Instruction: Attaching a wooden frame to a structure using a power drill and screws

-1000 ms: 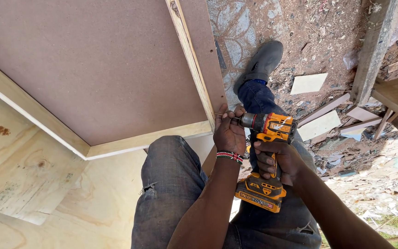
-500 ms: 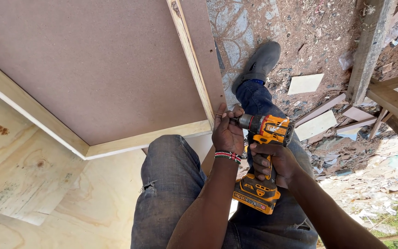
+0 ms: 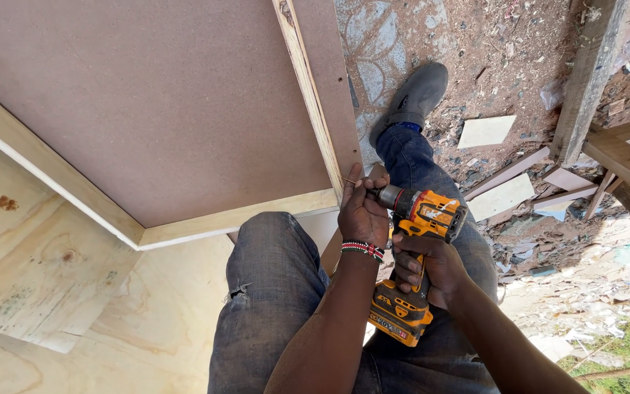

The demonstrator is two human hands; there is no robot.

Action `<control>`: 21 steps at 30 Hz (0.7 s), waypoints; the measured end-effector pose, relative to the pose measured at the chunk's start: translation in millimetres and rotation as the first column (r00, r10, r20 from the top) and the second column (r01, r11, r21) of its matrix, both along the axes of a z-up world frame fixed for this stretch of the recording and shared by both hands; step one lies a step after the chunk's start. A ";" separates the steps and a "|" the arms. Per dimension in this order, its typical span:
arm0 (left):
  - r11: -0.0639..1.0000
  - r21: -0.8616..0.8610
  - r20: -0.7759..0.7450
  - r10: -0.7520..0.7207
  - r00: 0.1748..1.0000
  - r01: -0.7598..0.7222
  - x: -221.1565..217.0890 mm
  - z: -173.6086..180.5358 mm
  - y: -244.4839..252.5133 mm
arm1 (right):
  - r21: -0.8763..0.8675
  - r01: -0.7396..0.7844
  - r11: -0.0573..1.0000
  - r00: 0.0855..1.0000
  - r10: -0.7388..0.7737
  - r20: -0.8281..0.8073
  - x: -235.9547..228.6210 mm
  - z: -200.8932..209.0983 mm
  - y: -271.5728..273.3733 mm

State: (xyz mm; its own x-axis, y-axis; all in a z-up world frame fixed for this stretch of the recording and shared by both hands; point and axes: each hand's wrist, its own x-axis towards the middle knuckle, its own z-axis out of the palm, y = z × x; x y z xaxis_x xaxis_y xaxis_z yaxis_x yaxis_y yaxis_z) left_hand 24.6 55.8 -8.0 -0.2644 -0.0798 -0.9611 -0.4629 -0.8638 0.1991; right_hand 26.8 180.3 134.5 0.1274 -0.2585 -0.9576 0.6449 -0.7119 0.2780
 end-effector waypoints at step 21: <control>0.999 0.029 0.024 0.029 0.999 -0.029 -3.9 9.6 -1.6 | -0.015 0.160 0.987 0.984 -0.161 -0.082 32.0 -1.0 -15.6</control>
